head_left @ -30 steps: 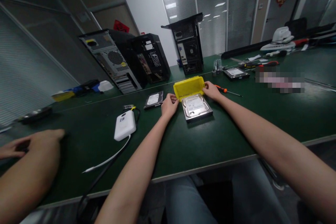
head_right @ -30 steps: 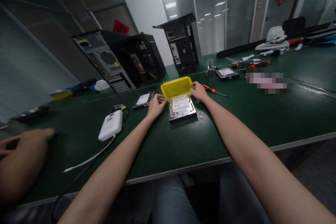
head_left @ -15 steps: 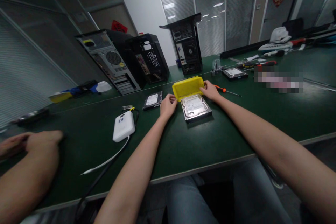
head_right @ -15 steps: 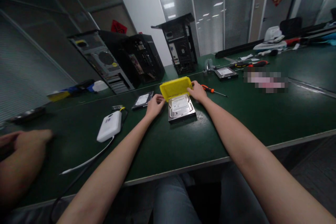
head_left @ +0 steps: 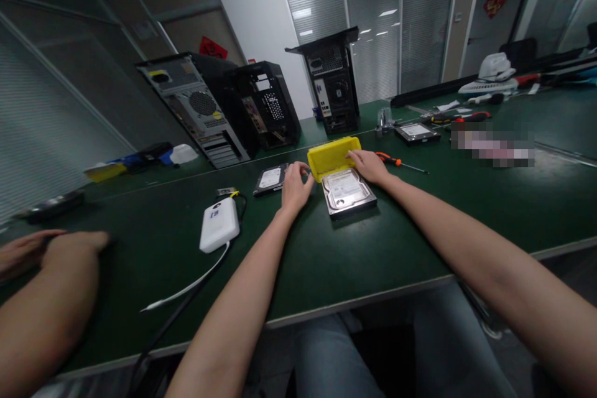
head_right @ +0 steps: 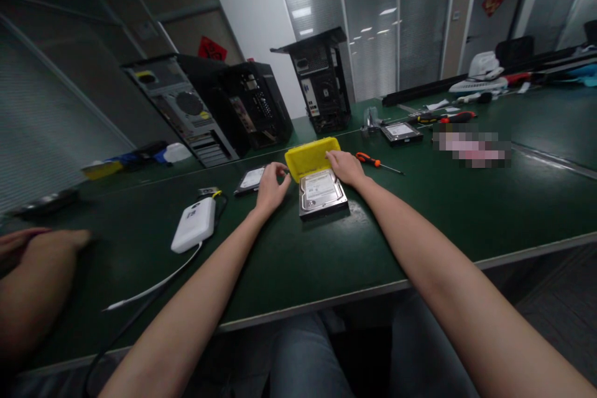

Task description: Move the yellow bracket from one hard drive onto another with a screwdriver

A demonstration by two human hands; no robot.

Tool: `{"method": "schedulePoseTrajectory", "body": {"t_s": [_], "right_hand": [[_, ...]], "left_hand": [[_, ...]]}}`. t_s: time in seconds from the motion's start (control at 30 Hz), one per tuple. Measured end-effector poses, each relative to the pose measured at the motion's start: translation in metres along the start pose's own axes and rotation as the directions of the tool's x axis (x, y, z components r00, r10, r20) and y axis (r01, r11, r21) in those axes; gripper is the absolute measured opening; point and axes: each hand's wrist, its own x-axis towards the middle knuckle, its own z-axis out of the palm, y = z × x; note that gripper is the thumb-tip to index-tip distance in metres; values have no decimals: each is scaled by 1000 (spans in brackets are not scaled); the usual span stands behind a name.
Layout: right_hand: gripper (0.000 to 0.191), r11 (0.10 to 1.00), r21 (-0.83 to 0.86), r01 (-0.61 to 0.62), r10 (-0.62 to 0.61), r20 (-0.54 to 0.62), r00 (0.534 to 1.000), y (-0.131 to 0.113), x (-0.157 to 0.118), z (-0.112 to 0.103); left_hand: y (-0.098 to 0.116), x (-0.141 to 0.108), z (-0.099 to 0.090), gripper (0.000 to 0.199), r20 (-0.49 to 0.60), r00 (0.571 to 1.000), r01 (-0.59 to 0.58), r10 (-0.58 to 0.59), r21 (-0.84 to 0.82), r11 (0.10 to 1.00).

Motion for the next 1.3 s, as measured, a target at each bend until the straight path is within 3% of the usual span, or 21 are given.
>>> {"method": "schedulePoseTrajectory", "body": {"t_s": [0.17,0.33,0.43,0.6,0.73,0.93,1.13,1.3], "right_hand": [[58,1000,-22,16,-11,184,983,5,4,6],[63,996,-87,32,-6,278,961,5,9,7],[60,989,-136,56,-13,294,956,1,12,4],[46,966,-228,118,-56,261,964,-10,13,-2],[40,948,-262,180,-115,242,963,-20,14,-5],[32,933,-238,269,-184,326,927,-27,25,6],[31,938,-233,256,-143,414,899,-22,36,21],[29,940,-246,238,-119,418,901,-23,31,19]], "left_hand": [[4,-1,-3,13,52,999,16,-15,-21,1000],[3,-2,0,14,81,995,52,-53,10,999],[2,-4,2,12,116,992,50,-56,59,997],[3,-4,4,20,215,976,-54,37,74,996],[2,-3,5,26,236,971,-41,22,75,996],[1,-3,5,29,255,966,-48,29,69,997],[3,-2,5,31,264,964,-31,14,63,998],[0,-3,7,30,250,968,-20,4,63,998]]}}
